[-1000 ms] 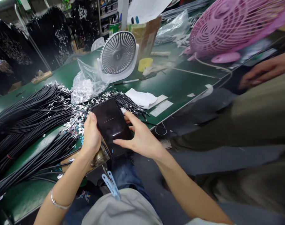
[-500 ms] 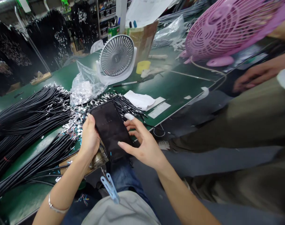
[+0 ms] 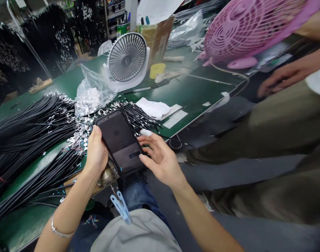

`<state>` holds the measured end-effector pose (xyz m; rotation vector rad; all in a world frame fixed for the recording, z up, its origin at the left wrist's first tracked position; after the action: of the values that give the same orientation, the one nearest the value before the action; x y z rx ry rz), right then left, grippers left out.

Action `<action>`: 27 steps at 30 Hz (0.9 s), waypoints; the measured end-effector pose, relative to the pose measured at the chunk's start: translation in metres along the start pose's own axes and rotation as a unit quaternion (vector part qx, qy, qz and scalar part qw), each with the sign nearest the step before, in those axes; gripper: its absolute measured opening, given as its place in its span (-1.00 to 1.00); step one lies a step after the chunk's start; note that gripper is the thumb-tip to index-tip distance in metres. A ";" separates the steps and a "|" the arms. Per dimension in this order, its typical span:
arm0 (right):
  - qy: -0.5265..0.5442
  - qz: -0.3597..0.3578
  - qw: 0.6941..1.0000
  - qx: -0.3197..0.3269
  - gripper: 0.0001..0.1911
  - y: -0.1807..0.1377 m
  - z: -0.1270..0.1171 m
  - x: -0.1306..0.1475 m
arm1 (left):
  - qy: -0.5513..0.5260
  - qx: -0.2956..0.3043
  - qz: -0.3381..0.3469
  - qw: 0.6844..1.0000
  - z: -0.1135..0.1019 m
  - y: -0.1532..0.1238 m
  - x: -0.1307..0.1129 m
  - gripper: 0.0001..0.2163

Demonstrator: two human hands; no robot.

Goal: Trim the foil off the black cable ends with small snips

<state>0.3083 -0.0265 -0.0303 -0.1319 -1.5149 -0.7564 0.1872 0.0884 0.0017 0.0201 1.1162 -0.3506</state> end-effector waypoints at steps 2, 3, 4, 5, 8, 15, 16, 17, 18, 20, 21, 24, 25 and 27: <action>-0.025 -0.008 0.998 -0.065 -0.60 -0.007 -0.008 -0.001 | -0.012 -0.019 -0.003 1.000 -0.001 0.001 -0.002 -0.69; -0.047 -0.009 0.994 -0.096 -0.61 -0.013 -0.011 -0.002 | -0.018 -0.034 -0.003 0.999 -0.002 0.002 -0.004 -0.69; -0.075 -0.009 0.990 -0.116 -0.59 -0.019 -0.012 -0.002 | -0.024 -0.049 -0.004 0.998 -0.004 0.002 -0.005 -0.69; -0.104 -0.010 0.987 -0.119 -0.52 -0.025 -0.010 -0.002 | -0.030 -0.063 -0.004 0.998 -0.005 0.002 -0.007 -0.68; -0.205 -0.030 0.973 -0.097 -0.23 -0.038 0.002 0.004 | -0.046 -0.083 -0.006 0.995 -0.004 0.000 -0.009 -0.68; -0.278 -0.024 0.944 -0.174 -0.11 -0.036 0.012 0.019 | -0.056 -0.042 0.028 0.997 0.007 -0.013 -0.012 -0.71; -0.265 -0.025 0.946 -0.184 -0.12 -0.035 0.011 0.020 | -0.058 -0.028 0.028 0.998 0.009 -0.015 -0.013 -0.71; -0.254 -0.025 0.948 -0.188 -0.13 -0.034 0.010 0.019 | -0.059 -0.013 0.024 0.998 0.011 -0.016 -0.013 -0.71; -0.246 -0.024 0.950 -0.189 -0.14 -0.033 0.009 0.018 | -0.059 0.002 0.015 0.998 0.013 -0.017 -0.013 -0.69; -0.233 -0.015 0.955 -0.183 -0.13 -0.031 0.006 0.011 | -0.056 0.036 -0.010 0.998 0.017 -0.018 -0.011 -0.64; -0.228 -0.010 0.957 -0.182 -0.12 -0.030 0.005 0.007 | -0.053 0.051 -0.022 0.997 0.019 -0.018 -0.011 -0.62; -0.216 0.001 0.958 -0.189 -0.11 -0.029 -0.001 -0.005 | -0.043 0.080 -0.046 0.995 0.024 -0.017 -0.009 -0.61; -0.216 0.002 0.957 -0.193 -0.11 -0.028 -0.003 -0.008 | -0.040 0.085 -0.052 0.994 0.026 -0.016 -0.008 -0.62; -0.216 0.001 0.956 -0.200 -0.12 -0.028 -0.007 -0.010 | -0.038 0.095 -0.069 0.992 0.030 -0.014 -0.006 -0.62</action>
<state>0.3004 -0.0478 -0.0509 -0.6388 -1.7496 -1.0766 0.2070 0.0706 0.0222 0.0971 1.0085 -0.5753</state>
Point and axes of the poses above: each hand's wrist, its own y-axis towards the middle knuckle, its own z-axis out of the palm, x = y × z, the point moved 7 cm from there along y, towards the middle knuckle
